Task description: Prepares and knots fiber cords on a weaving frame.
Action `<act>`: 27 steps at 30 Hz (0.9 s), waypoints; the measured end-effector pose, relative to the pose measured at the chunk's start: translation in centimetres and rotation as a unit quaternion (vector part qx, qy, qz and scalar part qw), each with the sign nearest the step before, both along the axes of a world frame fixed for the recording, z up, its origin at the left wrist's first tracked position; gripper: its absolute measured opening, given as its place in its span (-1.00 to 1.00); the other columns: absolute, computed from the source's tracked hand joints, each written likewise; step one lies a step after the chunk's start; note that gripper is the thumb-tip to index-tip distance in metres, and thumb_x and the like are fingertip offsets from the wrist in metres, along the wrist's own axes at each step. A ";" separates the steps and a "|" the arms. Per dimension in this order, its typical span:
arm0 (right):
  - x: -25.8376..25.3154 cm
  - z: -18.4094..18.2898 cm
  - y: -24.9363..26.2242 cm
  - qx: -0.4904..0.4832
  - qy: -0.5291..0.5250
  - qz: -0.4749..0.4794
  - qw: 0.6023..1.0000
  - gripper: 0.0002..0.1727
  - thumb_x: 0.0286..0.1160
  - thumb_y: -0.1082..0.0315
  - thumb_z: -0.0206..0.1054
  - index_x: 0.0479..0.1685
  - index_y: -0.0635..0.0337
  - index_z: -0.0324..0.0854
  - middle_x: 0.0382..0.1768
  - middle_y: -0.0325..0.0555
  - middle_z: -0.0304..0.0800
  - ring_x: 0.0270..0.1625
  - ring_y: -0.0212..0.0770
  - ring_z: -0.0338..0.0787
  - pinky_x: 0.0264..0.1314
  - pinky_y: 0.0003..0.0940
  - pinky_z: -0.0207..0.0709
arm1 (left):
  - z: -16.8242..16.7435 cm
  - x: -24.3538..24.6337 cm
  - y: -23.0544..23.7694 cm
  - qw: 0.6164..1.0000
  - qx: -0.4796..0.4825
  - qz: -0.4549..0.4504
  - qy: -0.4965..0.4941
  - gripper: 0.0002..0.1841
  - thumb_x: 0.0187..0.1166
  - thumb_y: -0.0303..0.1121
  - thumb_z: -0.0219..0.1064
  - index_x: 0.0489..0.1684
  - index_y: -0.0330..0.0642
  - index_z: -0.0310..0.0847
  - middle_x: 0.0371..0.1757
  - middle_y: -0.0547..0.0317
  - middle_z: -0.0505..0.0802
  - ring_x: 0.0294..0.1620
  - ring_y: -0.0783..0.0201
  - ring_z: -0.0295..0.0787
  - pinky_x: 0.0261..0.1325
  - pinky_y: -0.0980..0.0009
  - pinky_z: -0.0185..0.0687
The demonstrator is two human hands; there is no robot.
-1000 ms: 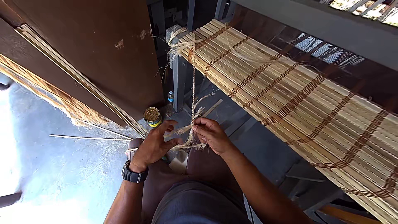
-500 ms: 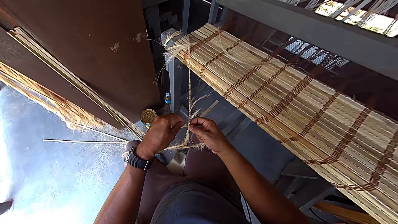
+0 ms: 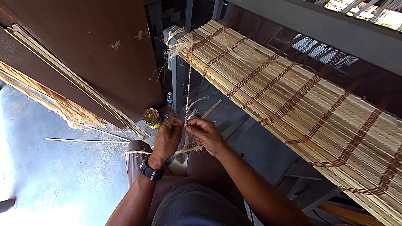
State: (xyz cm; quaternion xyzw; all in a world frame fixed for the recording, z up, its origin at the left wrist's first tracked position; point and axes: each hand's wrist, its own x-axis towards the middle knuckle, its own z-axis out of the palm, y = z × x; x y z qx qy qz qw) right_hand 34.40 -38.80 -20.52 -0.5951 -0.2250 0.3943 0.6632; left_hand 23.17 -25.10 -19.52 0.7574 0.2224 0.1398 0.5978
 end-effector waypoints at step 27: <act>-0.1 -0.2 0.0 0.031 0.130 0.000 0.991 -0.91 0.66 0.50 0.27 -0.09 0.29 0.68 -0.51 -0.25 0.60 -0.73 -0.56 0.21 -0.72 -0.67 0.10 | -1.0 -2.9 1.8 0.964 0.239 -0.117 -0.024 -0.75 0.71 -0.24 0.23 -0.07 -0.17 0.80 -0.10 0.17 0.90 0.06 0.36 0.82 0.27 0.27 0.67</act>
